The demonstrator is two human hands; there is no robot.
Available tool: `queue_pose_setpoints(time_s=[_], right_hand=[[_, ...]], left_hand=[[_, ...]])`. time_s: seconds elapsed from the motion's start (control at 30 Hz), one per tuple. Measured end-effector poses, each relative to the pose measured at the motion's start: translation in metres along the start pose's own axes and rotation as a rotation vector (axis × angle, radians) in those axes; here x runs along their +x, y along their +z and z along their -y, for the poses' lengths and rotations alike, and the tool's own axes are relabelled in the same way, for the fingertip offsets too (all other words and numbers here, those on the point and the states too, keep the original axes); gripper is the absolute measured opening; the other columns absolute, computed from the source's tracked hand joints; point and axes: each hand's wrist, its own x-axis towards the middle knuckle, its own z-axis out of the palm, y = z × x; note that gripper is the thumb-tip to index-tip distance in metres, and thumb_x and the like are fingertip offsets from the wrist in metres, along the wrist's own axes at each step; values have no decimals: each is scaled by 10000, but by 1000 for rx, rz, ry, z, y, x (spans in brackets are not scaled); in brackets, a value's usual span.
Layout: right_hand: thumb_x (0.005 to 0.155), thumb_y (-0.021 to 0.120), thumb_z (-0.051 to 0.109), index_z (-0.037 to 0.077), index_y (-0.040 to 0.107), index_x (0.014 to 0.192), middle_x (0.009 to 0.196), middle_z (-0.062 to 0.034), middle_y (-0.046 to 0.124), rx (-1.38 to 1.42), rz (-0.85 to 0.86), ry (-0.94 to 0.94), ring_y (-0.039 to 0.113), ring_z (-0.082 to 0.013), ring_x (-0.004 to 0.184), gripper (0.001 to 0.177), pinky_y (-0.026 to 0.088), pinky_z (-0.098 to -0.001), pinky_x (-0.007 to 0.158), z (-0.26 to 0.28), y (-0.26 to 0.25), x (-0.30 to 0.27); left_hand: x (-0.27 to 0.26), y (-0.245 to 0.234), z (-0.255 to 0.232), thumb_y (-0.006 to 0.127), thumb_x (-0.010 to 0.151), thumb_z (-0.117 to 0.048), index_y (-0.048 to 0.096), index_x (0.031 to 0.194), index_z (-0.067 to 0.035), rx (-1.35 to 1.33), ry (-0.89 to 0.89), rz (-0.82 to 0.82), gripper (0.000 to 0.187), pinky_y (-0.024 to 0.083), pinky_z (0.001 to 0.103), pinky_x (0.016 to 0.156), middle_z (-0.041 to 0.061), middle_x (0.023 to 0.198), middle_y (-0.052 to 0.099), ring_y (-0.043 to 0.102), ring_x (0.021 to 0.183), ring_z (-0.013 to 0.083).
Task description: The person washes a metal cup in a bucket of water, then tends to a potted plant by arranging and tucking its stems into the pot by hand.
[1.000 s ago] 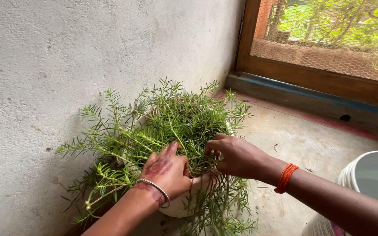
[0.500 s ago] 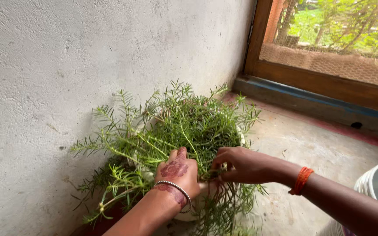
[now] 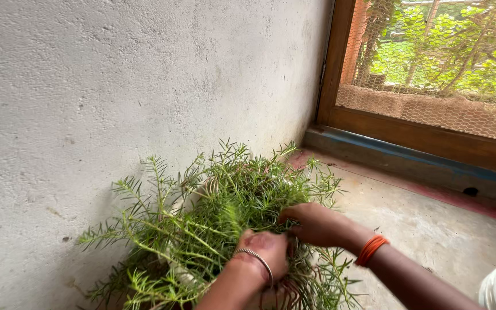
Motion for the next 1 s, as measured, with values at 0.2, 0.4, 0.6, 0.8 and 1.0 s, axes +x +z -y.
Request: queue_pose_setpoints(time_s=[0.2,0.4,0.6,0.8,1.0], right_hand=[[824,676,72,145,564,1404,1443,-80,549,134,-170,51,568,-254,1267,596,465,-387,1091,5,-9,0],[838,612,18,112,663,1257,1275,-62,719,257,-355,55,690,-215,1190,432,503,-343,1103,-1,-13,14],[845,575,-24,97,669,1281,1273,-73,736,342,-336,-41,711,-215,1166,462,522,-332,1081,4,-11,21],[887,648,140,183,681,1261,1241,-54,731,139,-171,43,696,-218,1120,378,540,-375,1042,-19,-16,16],[890,701,224,271,784,1114,1084,-3,797,-68,-348,52,691,-222,1082,244,426,-512,1035,-32,-10,11]], left_hand=[[-2,-20,21,740,861,-477,598,1338,-98,108,-158,132,626,226,532,1199,185,1392,569,468,1365,351],[6,-43,26,563,929,-184,774,1135,-146,-192,-101,-46,297,544,422,996,161,1160,736,727,1063,298],[66,-2,32,610,914,-78,727,1210,-135,-165,-44,-50,323,536,412,1020,173,1254,710,701,1134,286],[66,2,74,669,962,-268,468,1480,-311,133,-180,-69,557,99,580,1262,111,1709,160,99,1590,299],[79,18,84,603,979,-129,517,1460,-314,209,-201,-208,522,135,569,1243,121,1684,230,130,1571,328]])
